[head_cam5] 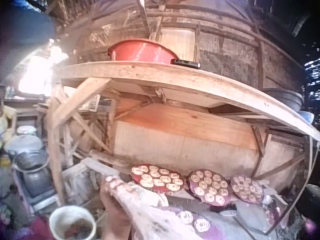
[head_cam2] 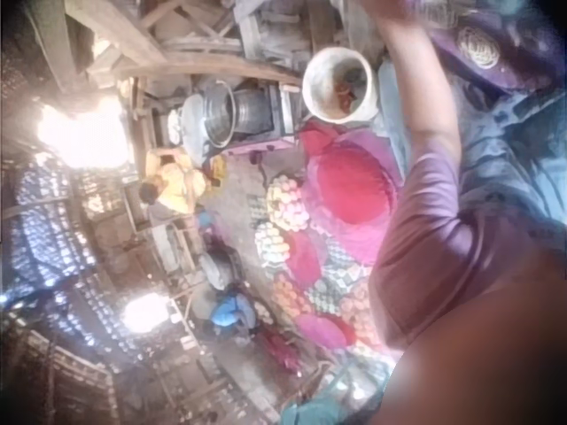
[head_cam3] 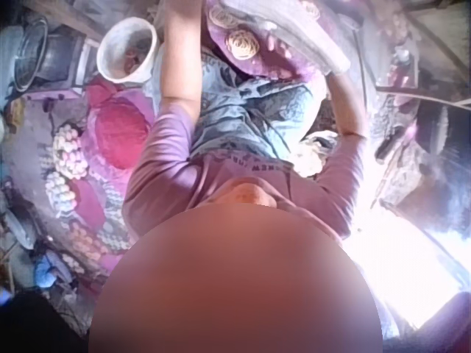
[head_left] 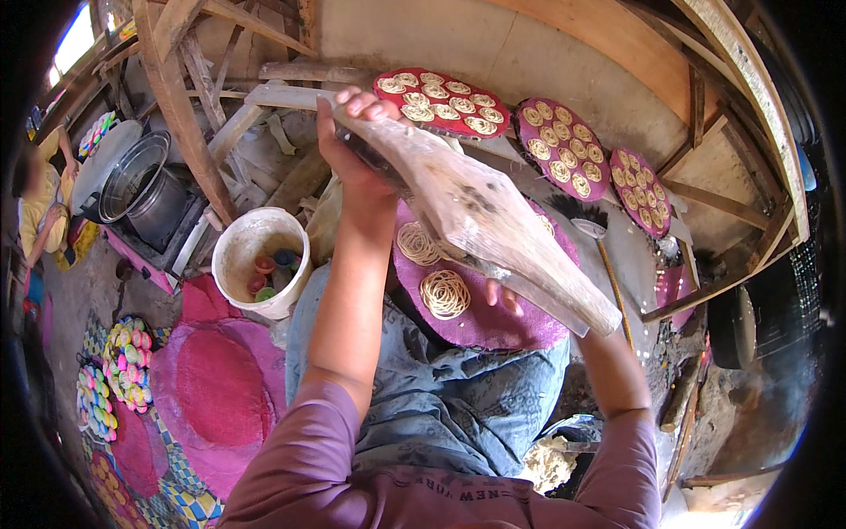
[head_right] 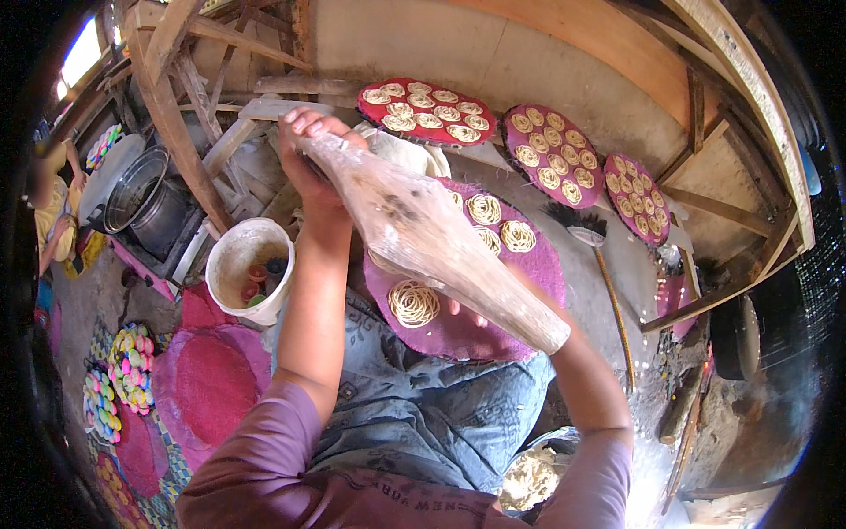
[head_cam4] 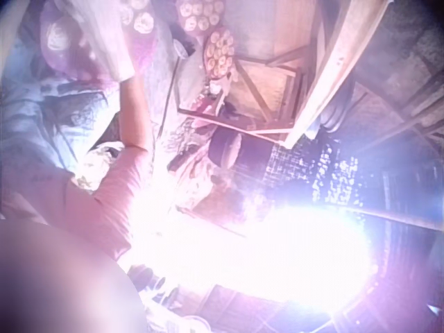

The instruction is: The person uses a handheld piping device to extrude dough into spiral shapes onto round purple trays. They repeatedly scoop dough from a large pot, load it into the device, and pipe multiple spirals per tray, then move to the next tray.

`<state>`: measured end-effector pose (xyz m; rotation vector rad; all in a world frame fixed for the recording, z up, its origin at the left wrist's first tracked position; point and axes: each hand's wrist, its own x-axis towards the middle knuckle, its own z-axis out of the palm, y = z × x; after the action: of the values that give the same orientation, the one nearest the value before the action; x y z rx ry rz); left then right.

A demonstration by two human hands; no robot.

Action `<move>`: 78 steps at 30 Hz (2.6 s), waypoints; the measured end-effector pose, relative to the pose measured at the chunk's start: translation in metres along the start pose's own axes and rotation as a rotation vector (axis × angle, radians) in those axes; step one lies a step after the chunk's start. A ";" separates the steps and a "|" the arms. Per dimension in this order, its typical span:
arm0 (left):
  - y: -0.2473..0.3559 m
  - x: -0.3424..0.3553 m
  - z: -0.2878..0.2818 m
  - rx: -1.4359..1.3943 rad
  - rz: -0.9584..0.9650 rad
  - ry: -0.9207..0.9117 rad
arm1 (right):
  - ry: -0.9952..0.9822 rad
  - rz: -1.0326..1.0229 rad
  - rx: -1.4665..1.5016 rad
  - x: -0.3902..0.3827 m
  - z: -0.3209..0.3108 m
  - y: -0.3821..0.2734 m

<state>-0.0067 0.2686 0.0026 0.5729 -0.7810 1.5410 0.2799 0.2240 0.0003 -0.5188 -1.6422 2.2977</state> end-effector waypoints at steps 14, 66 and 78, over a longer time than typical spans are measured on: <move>-0.091 -0.012 -0.073 0.045 -0.087 0.631 | 0.624 0.607 -0.699 -0.072 0.006 -0.055; -0.063 0.026 -0.011 0.111 -0.140 0.025 | 0.170 0.058 -0.074 -0.061 -0.032 -0.022; -0.107 -0.053 -0.022 0.060 -0.168 0.637 | 0.598 0.576 -0.507 -0.118 0.047 -0.031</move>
<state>0.1078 0.2525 -0.0358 0.1586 -0.1938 1.4717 0.3657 0.1448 0.0591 -1.7872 -1.8814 1.7034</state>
